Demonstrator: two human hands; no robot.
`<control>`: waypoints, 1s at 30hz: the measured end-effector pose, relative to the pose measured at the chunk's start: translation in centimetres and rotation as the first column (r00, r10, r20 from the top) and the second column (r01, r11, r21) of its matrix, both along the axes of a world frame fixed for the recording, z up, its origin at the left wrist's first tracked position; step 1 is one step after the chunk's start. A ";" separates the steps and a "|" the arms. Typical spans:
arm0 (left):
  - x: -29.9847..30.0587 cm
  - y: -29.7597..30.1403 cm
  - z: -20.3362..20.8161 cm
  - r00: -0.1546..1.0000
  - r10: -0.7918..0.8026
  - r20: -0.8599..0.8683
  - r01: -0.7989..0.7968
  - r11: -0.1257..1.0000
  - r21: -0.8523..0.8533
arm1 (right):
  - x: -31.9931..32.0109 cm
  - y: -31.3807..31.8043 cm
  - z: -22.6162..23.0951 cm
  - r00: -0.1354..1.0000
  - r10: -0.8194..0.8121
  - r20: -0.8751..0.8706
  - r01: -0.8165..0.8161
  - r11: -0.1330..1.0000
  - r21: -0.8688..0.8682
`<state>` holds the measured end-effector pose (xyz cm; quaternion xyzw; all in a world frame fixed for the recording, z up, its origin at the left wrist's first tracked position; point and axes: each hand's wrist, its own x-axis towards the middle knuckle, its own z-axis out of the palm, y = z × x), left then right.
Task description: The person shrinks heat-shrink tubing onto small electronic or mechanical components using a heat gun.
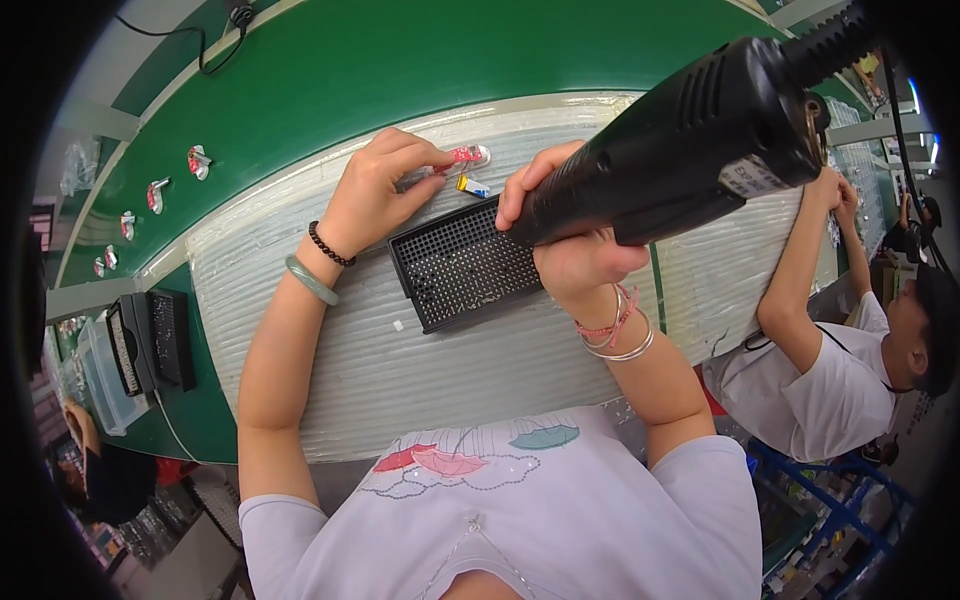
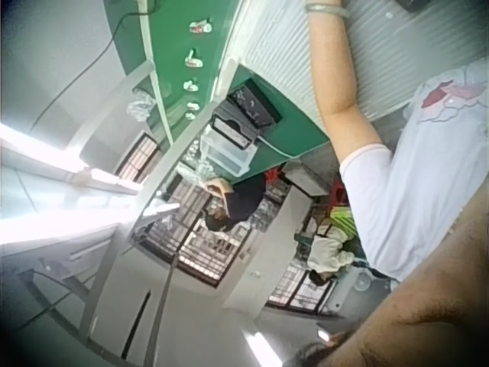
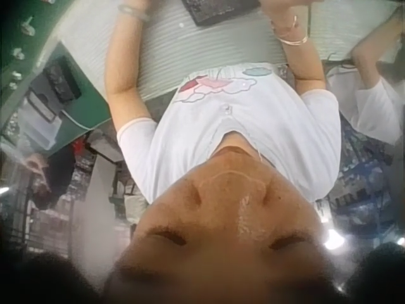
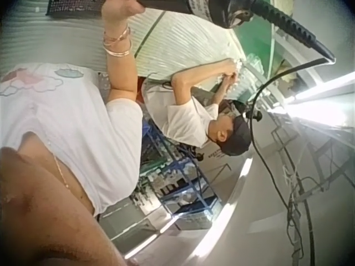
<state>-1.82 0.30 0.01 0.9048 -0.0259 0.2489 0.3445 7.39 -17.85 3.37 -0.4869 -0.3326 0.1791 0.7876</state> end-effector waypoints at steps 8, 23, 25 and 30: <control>0.1 0.1 0.0 1.000 -0.004 0.001 0.004 1.000 -0.004 | -0.3 0.3 0.3 1.000 -0.022 -0.008 0.021 0.993 -0.114; 0.1 -0.4 -0.3 0.998 0.037 0.043 -0.031 0.990 -0.136 | 1.8 8.3 2.9 0.986 0.047 0.161 -0.036 0.997 -0.072; 0.0 -0.4 -0.1 0.999 0.040 -0.007 -0.040 0.981 -0.187 | 1.7 8.6 2.2 0.987 0.055 0.148 -0.044 0.996 -0.079; 0.0 -0.2 -0.3 0.999 0.049 -0.011 -0.050 0.990 -0.132 | 1.7 8.8 1.5 0.989 0.081 0.124 -0.067 0.991 -0.112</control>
